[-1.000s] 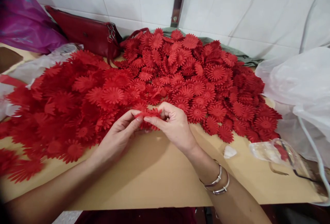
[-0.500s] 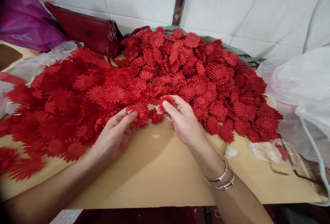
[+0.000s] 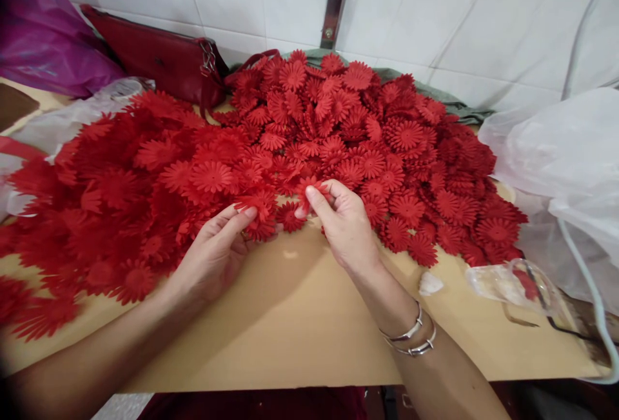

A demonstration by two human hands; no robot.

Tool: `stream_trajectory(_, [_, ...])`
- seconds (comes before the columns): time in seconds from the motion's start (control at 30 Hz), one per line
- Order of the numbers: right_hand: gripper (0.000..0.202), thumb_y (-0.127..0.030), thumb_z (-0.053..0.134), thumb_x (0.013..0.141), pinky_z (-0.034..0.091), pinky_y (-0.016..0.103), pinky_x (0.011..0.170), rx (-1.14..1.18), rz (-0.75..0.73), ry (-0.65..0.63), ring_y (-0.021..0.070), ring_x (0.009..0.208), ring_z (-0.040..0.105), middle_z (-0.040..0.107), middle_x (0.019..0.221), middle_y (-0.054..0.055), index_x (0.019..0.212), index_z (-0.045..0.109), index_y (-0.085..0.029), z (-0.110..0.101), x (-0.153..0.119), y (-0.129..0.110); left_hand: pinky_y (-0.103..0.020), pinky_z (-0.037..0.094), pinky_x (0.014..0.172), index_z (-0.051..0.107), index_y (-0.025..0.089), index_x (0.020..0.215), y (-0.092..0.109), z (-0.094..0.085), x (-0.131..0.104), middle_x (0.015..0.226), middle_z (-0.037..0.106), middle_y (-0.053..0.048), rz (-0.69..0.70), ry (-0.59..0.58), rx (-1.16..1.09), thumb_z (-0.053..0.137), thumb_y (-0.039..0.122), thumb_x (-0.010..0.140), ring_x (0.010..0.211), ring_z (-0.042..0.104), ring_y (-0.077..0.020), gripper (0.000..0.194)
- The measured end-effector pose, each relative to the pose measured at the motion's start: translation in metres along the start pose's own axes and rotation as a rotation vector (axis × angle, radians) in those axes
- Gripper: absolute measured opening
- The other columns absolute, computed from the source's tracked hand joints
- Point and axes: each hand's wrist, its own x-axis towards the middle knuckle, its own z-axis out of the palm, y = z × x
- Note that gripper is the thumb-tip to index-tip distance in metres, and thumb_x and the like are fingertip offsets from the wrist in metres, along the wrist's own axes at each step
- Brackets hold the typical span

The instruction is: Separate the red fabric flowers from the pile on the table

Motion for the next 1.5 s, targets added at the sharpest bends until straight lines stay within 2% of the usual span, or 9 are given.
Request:
stream_trajectory(0.23, [0.033, -0.047, 0.064, 0.097, 0.054, 0.031, 0.081, -0.119, -0.108, -0.068, 0.0163, 0.086, 0.066, 0.07, 0.102, 0.002, 0.124, 0.062, -0.029, 0.011, -0.012, -0.012, -0.025, 0.05, 0.081, 0.069, 0.019, 0.086, 0.002, -0.002, 0.001, 0.084, 0.069, 0.001, 0.074, -0.015, 0.164, 0.079, 0.039, 0.087, 0.08, 0.062, -0.0132, 0.022])
stream_trajectory(0.4, [0.025, -0.037, 0.078, 0.087, 0.052, 0.032, 0.086, -0.304, -0.189, -0.124, 0.0185, 0.092, 0.065, 0.07, 0.102, 0.003, 0.106, 0.067, -0.024, 0.026, -0.022, -0.015, -0.022, 0.043, 0.071, 0.062, 0.018, 0.076, 0.003, 0.0, -0.002, 0.073, 0.061, 0.003, 0.148, -0.041, 0.42, 0.08, 0.039, 0.084, 0.07, 0.052, -0.0109, 0.029])
stream_trajectory(0.6, [0.021, -0.043, 0.064, 0.098, 0.049, 0.026, 0.071, -0.127, -0.193, 0.251, 0.0125, 0.073, 0.055, 0.06, 0.082, -0.002, 0.091, 0.06, -0.024, 0.006, -0.002, 0.0, -0.022, 0.038, 0.059, 0.063, 0.018, 0.081, 0.003, 0.005, -0.008, 0.072, 0.061, 0.002, 0.081, -0.091, 0.478, 0.076, 0.043, 0.087, 0.063, 0.049, -0.0101, 0.03])
stream_trajectory(0.77, [0.028, -0.043, 0.07, 0.093, 0.045, 0.021, 0.059, 0.202, -0.319, 0.553, 0.0086, 0.062, 0.048, 0.051, 0.076, -0.006, 0.084, 0.051, -0.024, -0.008, 0.015, 0.002, -0.025, 0.05, 0.082, 0.067, 0.014, 0.093, 0.007, 0.011, -0.022, 0.094, 0.071, -0.007, 0.024, -0.444, 0.439, 0.071, 0.032, 0.093, 0.087, 0.064, -0.0141, 0.018])
stream_trajectory(1.03, [0.03, -0.048, 0.058, 0.101, 0.052, 0.025, 0.07, -0.061, -0.267, 0.28, 0.0105, 0.066, 0.058, 0.057, 0.072, -0.005, 0.084, 0.056, -0.023, 0.008, -0.003, 0.0, -0.032, 0.055, 0.089, 0.069, 0.015, 0.096, -0.008, 0.009, -0.032, 0.097, 0.073, -0.009, -0.338, -0.763, 0.321, 0.074, 0.038, 0.09, 0.089, 0.068, -0.0151, 0.024])
stream_trajectory(1.13, [0.031, -0.046, 0.061, 0.1, 0.057, 0.035, 0.098, -0.173, -0.196, -0.062, 0.0176, 0.114, 0.068, 0.069, 0.129, 0.006, 0.127, 0.061, -0.028, 0.019, -0.014, -0.003, -0.032, 0.056, 0.093, 0.07, 0.016, 0.098, -0.013, 0.005, -0.032, 0.095, 0.071, -0.006, -0.478, -0.874, 0.223, 0.076, 0.049, 0.087, 0.088, 0.068, -0.0138, 0.035])
stream_trajectory(1.23, [0.061, -0.042, 0.06, 0.101, 0.05, 0.044, 0.116, -0.081, -0.176, -0.329, 0.0217, 0.15, 0.045, 0.033, 0.171, 0.003, 0.156, 0.033, -0.041, 0.028, -0.022, -0.005, -0.033, 0.055, 0.097, 0.073, 0.016, 0.104, -0.015, 0.002, -0.031, 0.093, 0.07, -0.005, -0.542, -0.972, 0.222, 0.075, 0.053, 0.087, 0.088, 0.068, -0.0133, 0.04])
stream_trajectory(1.37, [0.045, -0.036, 0.052, 0.105, 0.048, 0.046, 0.12, -0.067, -0.226, -0.299, 0.0217, 0.149, 0.048, 0.045, 0.164, 0.002, 0.15, 0.046, -0.038, 0.026, -0.021, -0.007, -0.033, 0.054, 0.099, 0.075, 0.018, 0.113, -0.011, 0.002, -0.025, 0.102, 0.073, -0.008, -0.471, -0.957, 0.281, 0.066, 0.048, 0.096, 0.092, 0.069, -0.0147, 0.036])
stream_trajectory(1.5, [0.028, -0.035, 0.053, 0.104, 0.053, 0.043, 0.11, -0.269, -0.299, -0.084, 0.0211, 0.123, 0.067, 0.069, 0.134, 0.007, 0.129, 0.064, -0.029, 0.012, -0.011, -0.007, -0.029, 0.054, 0.093, 0.077, 0.018, 0.108, -0.003, 0.004, -0.018, 0.102, 0.075, -0.009, -0.24, -0.717, 0.23, 0.068, 0.037, 0.096, 0.092, 0.069, -0.0152, 0.024])
